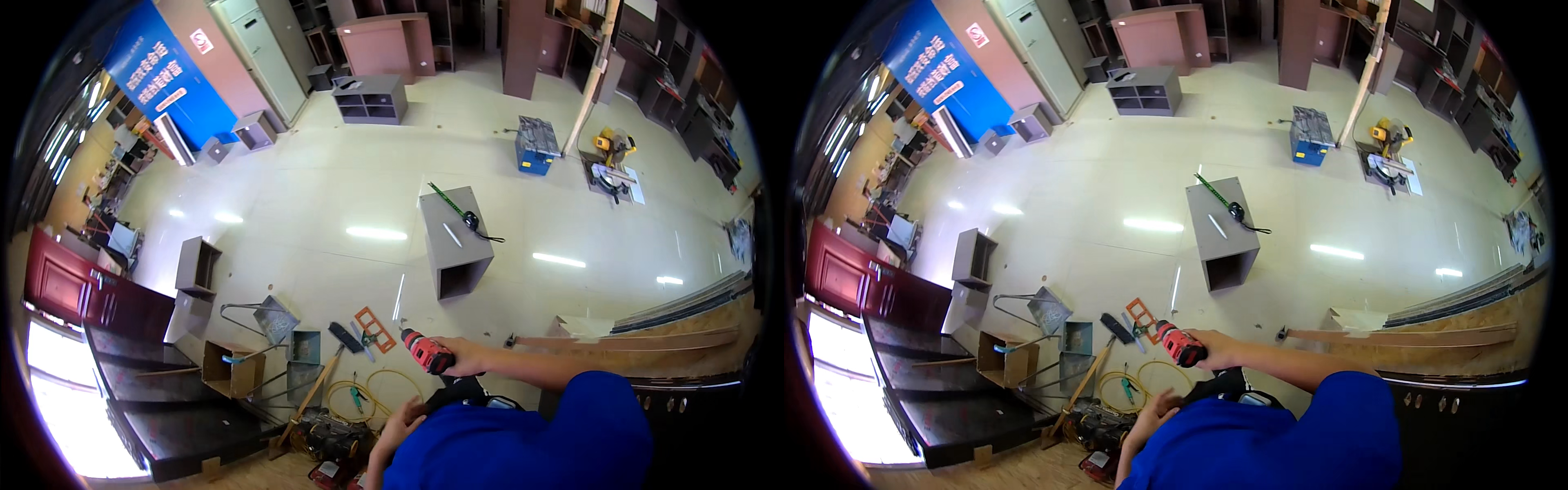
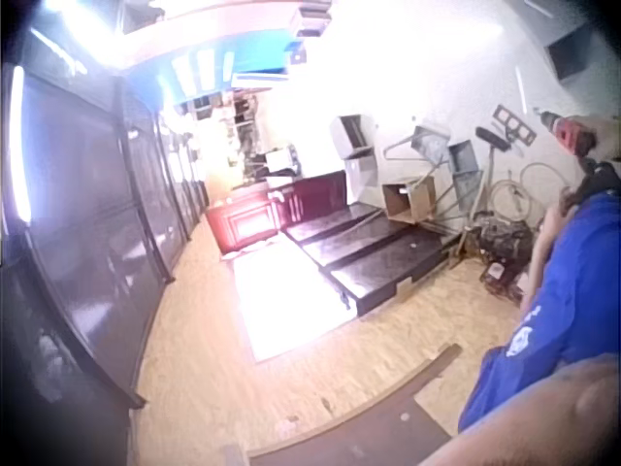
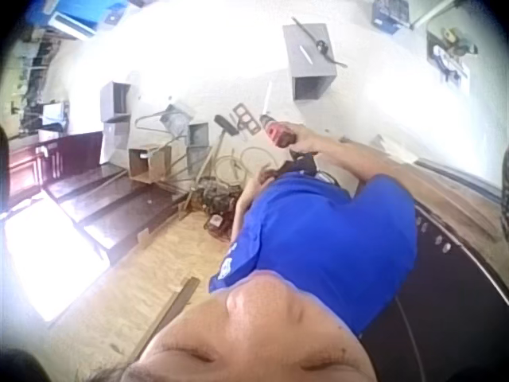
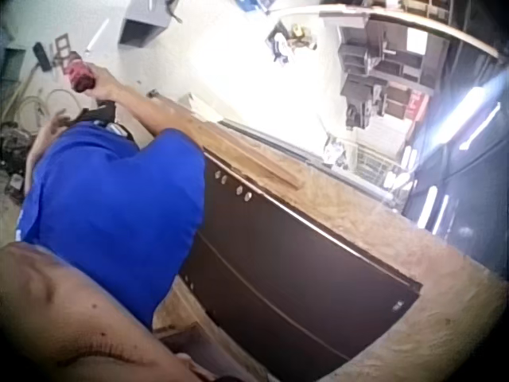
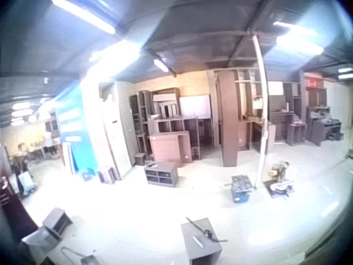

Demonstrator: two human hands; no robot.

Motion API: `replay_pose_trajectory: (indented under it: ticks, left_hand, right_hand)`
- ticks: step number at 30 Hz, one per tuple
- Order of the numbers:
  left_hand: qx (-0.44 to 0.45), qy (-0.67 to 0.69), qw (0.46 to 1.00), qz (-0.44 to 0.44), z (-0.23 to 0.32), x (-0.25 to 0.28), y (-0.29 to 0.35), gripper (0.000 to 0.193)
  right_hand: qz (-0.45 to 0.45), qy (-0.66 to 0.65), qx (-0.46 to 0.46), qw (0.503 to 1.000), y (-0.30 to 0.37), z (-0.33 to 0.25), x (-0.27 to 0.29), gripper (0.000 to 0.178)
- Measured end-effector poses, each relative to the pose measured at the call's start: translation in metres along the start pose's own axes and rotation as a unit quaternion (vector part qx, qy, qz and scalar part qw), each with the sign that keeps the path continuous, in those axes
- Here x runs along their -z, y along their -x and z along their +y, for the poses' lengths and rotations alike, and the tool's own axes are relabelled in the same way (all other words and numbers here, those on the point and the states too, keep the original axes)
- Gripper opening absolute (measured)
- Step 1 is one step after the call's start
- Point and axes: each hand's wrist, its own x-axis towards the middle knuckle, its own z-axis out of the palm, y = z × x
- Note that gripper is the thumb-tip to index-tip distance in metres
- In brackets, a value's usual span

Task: The person uses a cordless drill to attach metal brackets to a wooden cabinet door. They measure the placement of the brackets with a tape measure and mark the spots with a pen before drilling. Finally, they lift a separate cabinet box and fit it onto the door assembly.

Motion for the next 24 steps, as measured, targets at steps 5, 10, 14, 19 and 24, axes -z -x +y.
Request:
replay_pose_trajectory:
  ticks: [5, 10, 14, 19, 24]
  left_hand:
    - [-0.091, -0.076, 0.992, 0.03, 0.077, 0.037, -0.07, 0.11]
    - [-0.16, 0.014, 0.986, -0.037, 0.122, 0.059, -0.137, 0.083]
    - [-0.234, 0.071, 0.969, -0.046, 0.153, 0.076, -0.181, 0.09]
    - [-0.236, 0.042, 0.966, -0.095, 0.182, 0.095, -0.23, 0.098]
    - [-0.199, -0.079, 0.975, -0.056, 0.187, 0.121, -0.279, 0.089]
  right_hand:
    - [0.089, -0.077, 0.116, 0.986, -0.043, 0.001, -0.012, 0.078]
    - [0.07, -0.164, 0.169, 0.969, -0.085, -0.011, -0.008, 0.085]
    - [0.054, -0.185, 0.181, 0.964, -0.11, -0.022, 0.016, 0.091]
    - [0.115, 0.07, 0.096, 0.986, -0.117, -0.057, 0.061, 0.082]
    - [0.147, 0.157, -0.016, 0.976, -0.098, -0.026, 0.106, 0.057]
